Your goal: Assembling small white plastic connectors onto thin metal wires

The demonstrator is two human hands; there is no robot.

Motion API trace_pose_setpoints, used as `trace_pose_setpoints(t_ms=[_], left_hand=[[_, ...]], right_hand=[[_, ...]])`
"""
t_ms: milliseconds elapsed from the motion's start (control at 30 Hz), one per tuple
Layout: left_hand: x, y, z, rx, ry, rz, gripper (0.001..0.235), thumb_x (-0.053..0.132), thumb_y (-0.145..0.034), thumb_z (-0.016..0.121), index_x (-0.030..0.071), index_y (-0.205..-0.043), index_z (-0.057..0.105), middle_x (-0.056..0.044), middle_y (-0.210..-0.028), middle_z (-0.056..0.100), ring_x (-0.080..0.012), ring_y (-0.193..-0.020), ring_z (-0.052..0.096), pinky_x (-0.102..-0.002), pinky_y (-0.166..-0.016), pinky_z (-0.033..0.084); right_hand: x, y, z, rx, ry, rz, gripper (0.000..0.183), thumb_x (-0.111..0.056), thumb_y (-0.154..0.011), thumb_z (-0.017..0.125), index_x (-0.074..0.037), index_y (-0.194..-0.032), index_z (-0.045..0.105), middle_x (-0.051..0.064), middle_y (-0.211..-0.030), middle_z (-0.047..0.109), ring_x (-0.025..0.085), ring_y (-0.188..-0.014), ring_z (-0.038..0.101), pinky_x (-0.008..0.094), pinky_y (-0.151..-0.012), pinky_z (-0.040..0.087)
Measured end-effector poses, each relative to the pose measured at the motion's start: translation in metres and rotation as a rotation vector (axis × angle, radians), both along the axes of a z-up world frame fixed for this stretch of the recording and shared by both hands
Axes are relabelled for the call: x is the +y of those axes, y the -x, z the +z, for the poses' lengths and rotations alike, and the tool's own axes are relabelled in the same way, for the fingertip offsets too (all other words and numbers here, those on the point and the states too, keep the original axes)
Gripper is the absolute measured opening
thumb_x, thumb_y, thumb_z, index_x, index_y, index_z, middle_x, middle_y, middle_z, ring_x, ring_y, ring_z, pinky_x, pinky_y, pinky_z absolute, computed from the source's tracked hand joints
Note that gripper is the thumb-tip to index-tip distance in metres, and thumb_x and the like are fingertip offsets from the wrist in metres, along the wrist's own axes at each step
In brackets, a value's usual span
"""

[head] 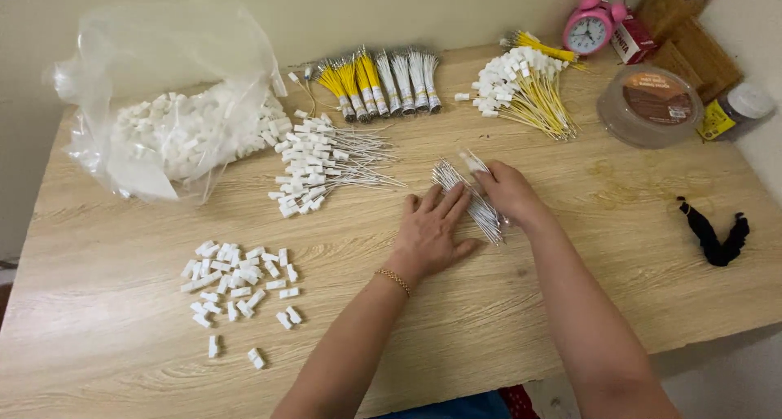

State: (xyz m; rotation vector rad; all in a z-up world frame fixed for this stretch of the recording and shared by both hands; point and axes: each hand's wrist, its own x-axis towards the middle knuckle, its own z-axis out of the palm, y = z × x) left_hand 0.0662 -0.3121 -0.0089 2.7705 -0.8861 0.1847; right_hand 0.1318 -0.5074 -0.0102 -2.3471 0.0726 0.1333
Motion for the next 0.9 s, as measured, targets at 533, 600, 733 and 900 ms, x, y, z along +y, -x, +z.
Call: trace_pose_setpoints(t_ms=[533, 600, 733, 900], left_hand=[[0.000, 0.001, 0.010, 0.020, 0.007, -0.007, 0.074, 0.062, -0.082, 0.048, 0.021, -0.143, 0.042, 0.001, -0.151, 0.039, -0.0295, -0.143, 0.026, -0.069, -0.110, 0.015], [-0.001, 0.002, 0.011, 0.041, -0.022, 0.012, 0.073, 0.064, -0.082, 0.045, 0.023, -0.143, 0.042, 0.003, -0.151, 0.039, -0.0270, -0.145, 0.023, -0.069, -0.111, 0.014], [-0.002, 0.003, 0.005, 0.039, -0.047, 0.028, 0.073, 0.064, -0.082, 0.043, 0.025, -0.143, 0.040, 0.004, -0.153, 0.036, -0.0263, -0.146, 0.020, -0.068, -0.112, 0.011], [0.040, 0.024, 0.054, 0.332, 1.076, 0.106, 0.058, 0.034, -0.100, 0.040, 0.003, -0.148, 0.030, -0.028, -0.150, 0.033, -0.0470, -0.141, 0.024, -0.062, -0.114, 0.020]], right_hand=[[-0.002, 0.020, 0.046, -0.136, -0.573, -0.065, 0.017, -0.023, -0.104, 0.049, -0.010, -0.104, 0.060, 0.001, -0.064, 0.047, 0.007, -0.044, 0.046, 0.017, -0.038, 0.038], [0.006, 0.034, 0.073, -0.170, -0.550, -0.021, 0.017, -0.019, -0.104, 0.046, -0.008, -0.107, 0.059, 0.002, -0.066, 0.047, 0.006, -0.047, 0.044, 0.016, -0.040, 0.035], [0.021, 0.058, 0.100, -0.154, -0.532, 0.016, 0.017, -0.017, -0.103, 0.047, -0.005, -0.102, 0.059, 0.005, -0.065, 0.051, 0.010, -0.047, 0.046, 0.020, -0.040, 0.036], [0.034, 0.088, 0.123, 0.015, -0.253, 0.171, 0.025, -0.015, -0.102, 0.046, 0.001, -0.094, 0.064, 0.012, -0.068, 0.057, 0.021, -0.064, 0.052, 0.033, -0.062, 0.047]])
